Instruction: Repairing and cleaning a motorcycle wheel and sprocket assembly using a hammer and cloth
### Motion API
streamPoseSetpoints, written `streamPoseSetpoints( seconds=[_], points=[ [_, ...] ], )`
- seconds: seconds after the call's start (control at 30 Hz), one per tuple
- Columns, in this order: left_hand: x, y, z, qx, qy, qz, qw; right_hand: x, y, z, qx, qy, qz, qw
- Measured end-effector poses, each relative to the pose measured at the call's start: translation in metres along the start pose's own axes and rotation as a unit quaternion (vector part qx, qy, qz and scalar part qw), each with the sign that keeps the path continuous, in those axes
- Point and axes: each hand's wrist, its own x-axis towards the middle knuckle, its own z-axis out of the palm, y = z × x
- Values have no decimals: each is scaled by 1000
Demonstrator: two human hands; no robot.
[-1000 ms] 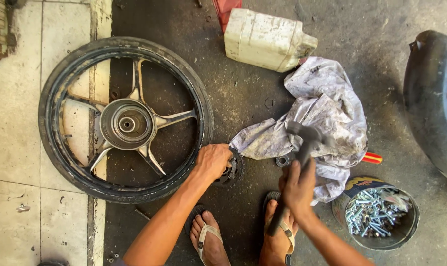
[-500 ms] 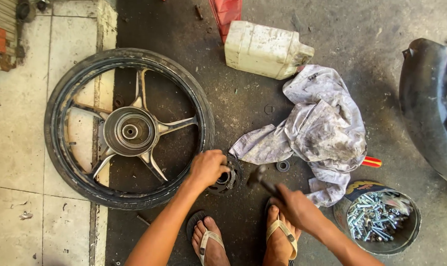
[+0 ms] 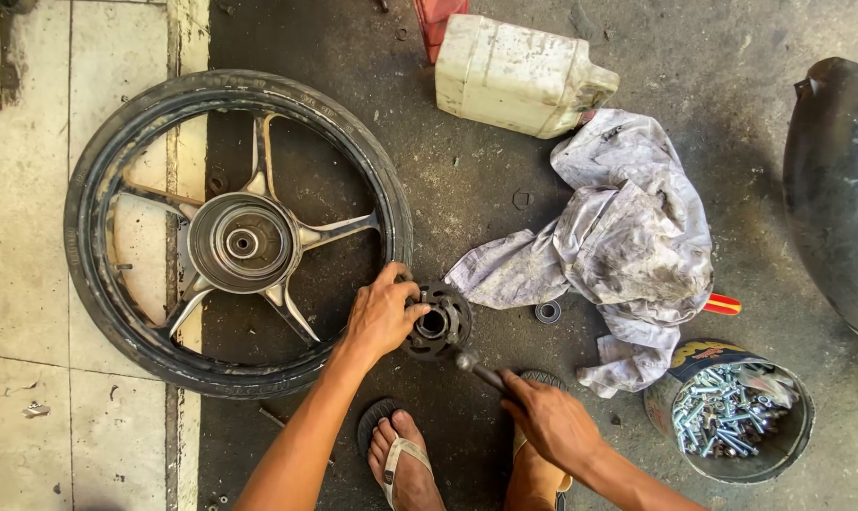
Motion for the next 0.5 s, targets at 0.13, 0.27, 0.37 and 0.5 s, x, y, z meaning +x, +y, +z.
streamPoseSetpoints(
  seconds=[0.13, 0.27, 0.37, 0.5],
  points=[
    [-7, -13, 13, 20, 37, -19, 999, 12, 19, -14, 2, 22, 26, 999],
    [-26, -38, 55, -27, 76, -55, 995, 32, 7, -70, -3, 152, -18, 988],
    [-48, 12, 14, -76, -21, -164, 983, 36, -5, -99, 74, 133, 52, 987],
    [-49, -4, 19, -89, -9, -171, 981, 33, -9, -104, 97, 157, 50, 981]
  ],
)
